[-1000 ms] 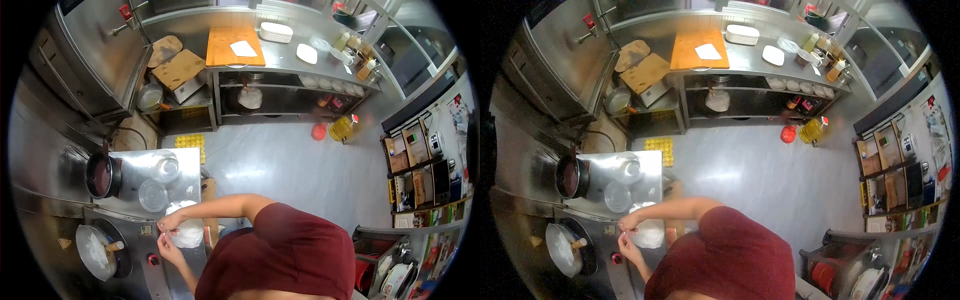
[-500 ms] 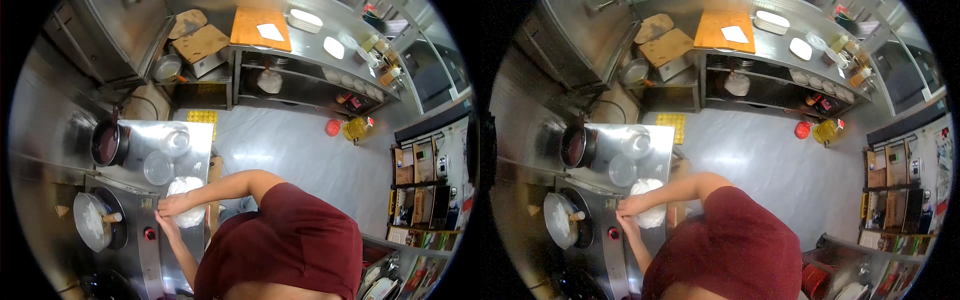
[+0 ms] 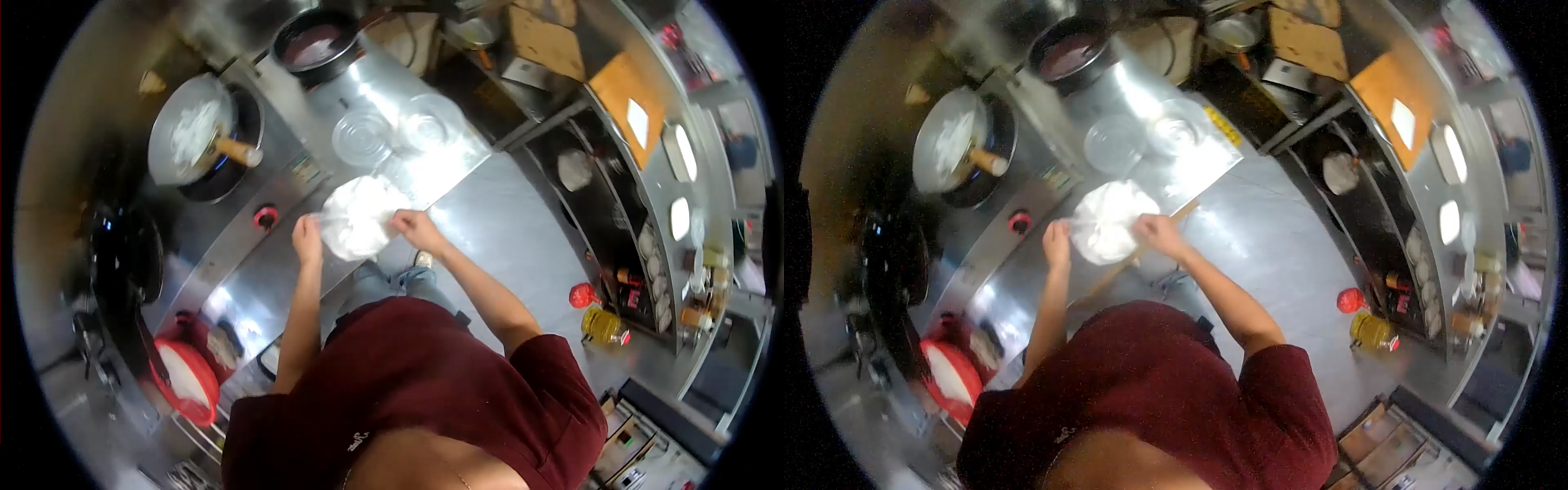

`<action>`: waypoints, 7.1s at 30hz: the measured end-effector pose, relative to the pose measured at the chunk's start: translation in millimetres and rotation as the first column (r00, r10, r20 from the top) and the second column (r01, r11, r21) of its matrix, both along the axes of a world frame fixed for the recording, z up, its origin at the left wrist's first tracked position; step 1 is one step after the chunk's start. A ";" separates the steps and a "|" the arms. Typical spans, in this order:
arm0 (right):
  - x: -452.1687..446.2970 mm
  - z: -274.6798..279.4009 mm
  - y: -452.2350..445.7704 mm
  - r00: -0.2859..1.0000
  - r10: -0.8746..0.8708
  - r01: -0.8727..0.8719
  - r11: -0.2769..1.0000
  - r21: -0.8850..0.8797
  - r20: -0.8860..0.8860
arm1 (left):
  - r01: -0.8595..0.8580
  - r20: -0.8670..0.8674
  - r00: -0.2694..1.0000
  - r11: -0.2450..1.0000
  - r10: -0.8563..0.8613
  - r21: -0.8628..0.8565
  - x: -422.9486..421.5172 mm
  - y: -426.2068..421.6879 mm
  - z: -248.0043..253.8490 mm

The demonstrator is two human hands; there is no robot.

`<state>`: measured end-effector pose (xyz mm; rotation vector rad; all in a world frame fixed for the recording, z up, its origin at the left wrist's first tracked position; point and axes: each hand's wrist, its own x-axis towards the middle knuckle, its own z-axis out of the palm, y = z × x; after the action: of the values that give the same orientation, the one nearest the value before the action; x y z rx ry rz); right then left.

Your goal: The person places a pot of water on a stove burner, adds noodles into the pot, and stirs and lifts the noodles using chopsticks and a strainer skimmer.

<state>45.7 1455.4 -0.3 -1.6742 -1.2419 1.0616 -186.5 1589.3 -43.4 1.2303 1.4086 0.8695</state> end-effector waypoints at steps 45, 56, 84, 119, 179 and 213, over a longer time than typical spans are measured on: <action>-24.4 18.5 73.3 0.894 0.431 -0.440 0.896 0.063 0.122 | 0.605 -0.486 0.671 0.793 -0.560 -0.078 -2.0 -50.8 60.4; -38.2 13.6 67.9 0.777 0.158 -0.459 0.805 0.377 0.609 | 0.607 -0.189 0.793 0.781 -0.580 0.149 48.7 -6.6 35.7; 220.3 -36.0 -168.4 0.500 -0.865 0.858 0.502 -0.106 -0.049 | 0.857 -0.762 0.420 0.491 -0.492 0.155 50.0 -14.7 48.2; 708.0 -199.0 -168.2 0.292 -0.553 0.926 0.368 -0.087 0.780 | -0.475 -0.388 0.833 0.870 0.394 -0.136 114.8 -66.9 45.9; 96.1 321.3 156.0 0.593 0.803 -0.774 0.588 0.233 -0.059 | 0.349 0.218 0.886 0.897 -0.410 0.272 71.3 -40.9 247.6; -90.0 254.2 419.8 0.696 0.704 -0.717 0.688 0.111 0.140 | -0.544 0.330 0.764 0.829 0.554 -0.130 -124.5 -40.8 188.0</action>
<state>-44.3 1875.3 253.9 -1.1090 -2.0755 1.2881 -311.0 1548.4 144.6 0.5770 1.4877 1.3950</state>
